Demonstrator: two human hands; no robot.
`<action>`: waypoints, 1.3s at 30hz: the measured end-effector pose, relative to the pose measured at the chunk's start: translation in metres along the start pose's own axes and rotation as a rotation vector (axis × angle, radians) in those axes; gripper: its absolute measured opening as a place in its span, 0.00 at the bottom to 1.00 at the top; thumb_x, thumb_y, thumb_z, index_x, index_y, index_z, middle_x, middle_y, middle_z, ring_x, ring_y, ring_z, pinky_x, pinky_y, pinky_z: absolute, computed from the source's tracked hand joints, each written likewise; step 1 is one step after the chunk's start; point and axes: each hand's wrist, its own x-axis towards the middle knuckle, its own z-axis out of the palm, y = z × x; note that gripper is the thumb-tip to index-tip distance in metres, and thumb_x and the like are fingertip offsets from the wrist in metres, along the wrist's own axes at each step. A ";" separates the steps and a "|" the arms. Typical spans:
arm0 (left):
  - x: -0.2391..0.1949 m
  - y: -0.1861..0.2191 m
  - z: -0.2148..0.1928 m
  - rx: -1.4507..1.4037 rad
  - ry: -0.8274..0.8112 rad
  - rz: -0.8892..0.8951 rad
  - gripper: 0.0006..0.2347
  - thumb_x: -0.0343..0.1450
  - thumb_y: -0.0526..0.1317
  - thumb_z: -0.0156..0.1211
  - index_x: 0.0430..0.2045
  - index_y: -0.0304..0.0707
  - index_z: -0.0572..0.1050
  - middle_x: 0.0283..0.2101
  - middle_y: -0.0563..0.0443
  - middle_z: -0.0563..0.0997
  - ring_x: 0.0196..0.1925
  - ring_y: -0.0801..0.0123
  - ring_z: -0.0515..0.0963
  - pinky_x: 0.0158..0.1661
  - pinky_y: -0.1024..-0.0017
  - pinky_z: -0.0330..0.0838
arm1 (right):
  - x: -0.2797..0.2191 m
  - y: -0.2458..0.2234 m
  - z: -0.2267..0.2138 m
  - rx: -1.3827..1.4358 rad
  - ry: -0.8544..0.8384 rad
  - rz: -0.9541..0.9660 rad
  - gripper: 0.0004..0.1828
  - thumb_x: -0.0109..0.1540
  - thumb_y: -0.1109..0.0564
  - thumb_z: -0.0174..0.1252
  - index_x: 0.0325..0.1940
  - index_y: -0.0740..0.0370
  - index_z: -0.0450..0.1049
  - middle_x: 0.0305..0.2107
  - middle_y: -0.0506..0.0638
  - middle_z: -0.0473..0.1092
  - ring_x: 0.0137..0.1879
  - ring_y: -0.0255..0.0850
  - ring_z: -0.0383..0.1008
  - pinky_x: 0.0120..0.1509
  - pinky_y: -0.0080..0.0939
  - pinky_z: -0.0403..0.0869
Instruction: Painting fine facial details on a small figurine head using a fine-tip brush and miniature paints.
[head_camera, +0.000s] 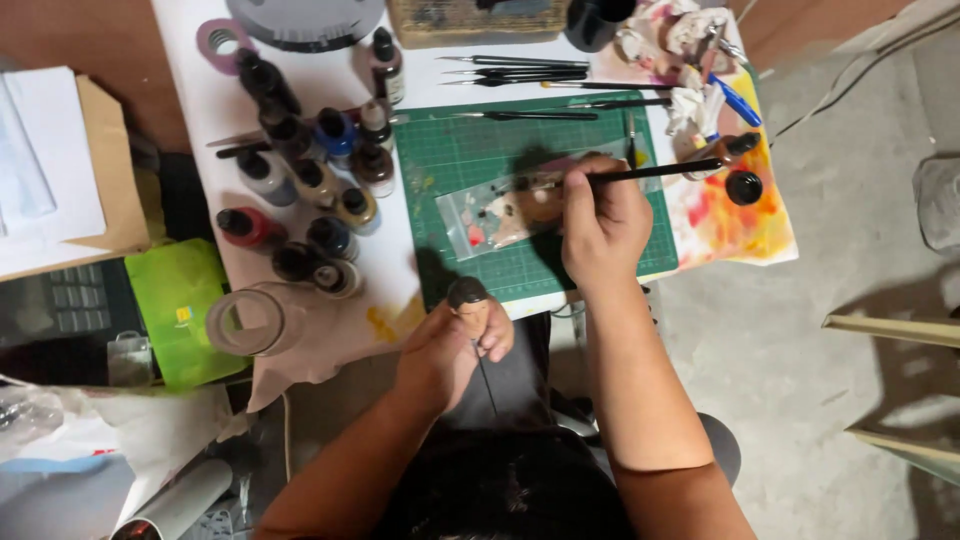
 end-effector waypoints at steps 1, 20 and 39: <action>-0.002 -0.002 0.000 -0.002 0.009 0.010 0.13 0.77 0.43 0.45 0.28 0.31 0.65 0.28 0.44 0.65 0.31 0.57 0.68 0.34 0.67 0.62 | 0.001 -0.002 0.001 0.003 -0.013 0.001 0.05 0.68 0.68 0.54 0.37 0.68 0.73 0.21 0.54 0.69 0.21 0.42 0.69 0.31 0.39 0.72; -0.009 -0.014 -0.002 0.015 0.002 0.140 0.08 0.78 0.37 0.42 0.34 0.29 0.65 0.33 0.39 0.66 0.34 0.63 0.67 0.38 0.67 0.68 | 0.001 -0.002 0.006 -0.252 -0.120 -0.112 0.05 0.71 0.65 0.53 0.42 0.68 0.74 0.23 0.57 0.70 0.27 0.49 0.69 0.36 0.46 0.71; -0.007 -0.013 0.000 0.022 0.000 0.148 0.09 0.78 0.37 0.42 0.34 0.28 0.65 0.33 0.39 0.66 0.34 0.62 0.67 0.36 0.68 0.68 | -0.001 -0.007 0.022 -0.193 -0.187 -0.154 0.04 0.69 0.64 0.58 0.43 0.67 0.78 0.25 0.55 0.75 0.32 0.51 0.75 0.40 0.46 0.73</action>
